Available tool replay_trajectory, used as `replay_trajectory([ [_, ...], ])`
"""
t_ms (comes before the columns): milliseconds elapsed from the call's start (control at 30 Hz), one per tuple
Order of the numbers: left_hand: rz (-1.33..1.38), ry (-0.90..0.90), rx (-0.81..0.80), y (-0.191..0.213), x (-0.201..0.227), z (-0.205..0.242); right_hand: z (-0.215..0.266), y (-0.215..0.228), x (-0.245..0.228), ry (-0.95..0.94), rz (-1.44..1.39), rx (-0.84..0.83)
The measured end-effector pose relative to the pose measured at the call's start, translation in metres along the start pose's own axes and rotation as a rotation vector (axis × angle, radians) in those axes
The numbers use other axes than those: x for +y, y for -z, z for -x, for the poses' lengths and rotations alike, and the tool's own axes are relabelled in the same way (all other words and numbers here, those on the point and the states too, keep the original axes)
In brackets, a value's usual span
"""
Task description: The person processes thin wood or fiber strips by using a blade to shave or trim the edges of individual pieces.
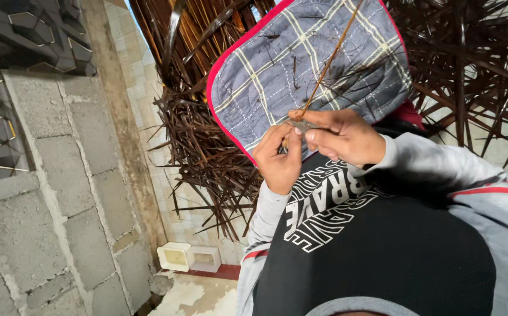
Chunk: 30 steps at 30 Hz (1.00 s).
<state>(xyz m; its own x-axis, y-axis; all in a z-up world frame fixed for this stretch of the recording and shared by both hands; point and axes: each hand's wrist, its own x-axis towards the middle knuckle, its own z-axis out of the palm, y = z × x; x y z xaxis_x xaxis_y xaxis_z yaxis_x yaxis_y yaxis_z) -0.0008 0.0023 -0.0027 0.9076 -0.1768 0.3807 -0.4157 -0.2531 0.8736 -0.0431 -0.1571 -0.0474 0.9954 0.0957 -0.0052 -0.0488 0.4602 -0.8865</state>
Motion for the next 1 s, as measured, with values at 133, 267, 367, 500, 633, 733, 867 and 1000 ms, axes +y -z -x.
replay_trajectory([
  [133, -0.017, -0.012, -0.012, 0.002, 0.006, -0.002, 0.001, 0.001, -0.006, -0.082, -0.118, 0.029],
  [267, 0.005, -0.030, -0.029, 0.002, 0.006, 0.003, -0.001, 0.011, -0.020, -0.214, -0.189, -0.014],
  [367, 0.018, -0.040, -0.049, 0.002, 0.007, 0.005, -0.001, 0.016, -0.020, -0.204, -0.245, -0.027],
  [500, 0.051, -0.013, -0.077, 0.002, 0.005, 0.009, -0.010, 0.022, -0.038, -0.168, -0.243, -0.060],
  [633, 0.070, -0.010, -0.090, 0.005, 0.006, 0.015, -0.014, 0.034, -0.046, -0.063, -0.292, -0.018],
  [733, 0.094, 0.020, -0.112, 0.009, 0.009, 0.019, -0.015, 0.037, -0.052, -0.048, -0.315, 0.088],
  [867, 0.121, 0.051, -0.145, 0.016, 0.008, 0.022, -0.019, 0.036, -0.061, -0.053, -0.282, 0.079],
  [1000, 0.138, 0.097, -0.165, 0.023, -0.003, 0.032, -0.021, 0.044, -0.075, -0.021, -0.250, 0.070],
])
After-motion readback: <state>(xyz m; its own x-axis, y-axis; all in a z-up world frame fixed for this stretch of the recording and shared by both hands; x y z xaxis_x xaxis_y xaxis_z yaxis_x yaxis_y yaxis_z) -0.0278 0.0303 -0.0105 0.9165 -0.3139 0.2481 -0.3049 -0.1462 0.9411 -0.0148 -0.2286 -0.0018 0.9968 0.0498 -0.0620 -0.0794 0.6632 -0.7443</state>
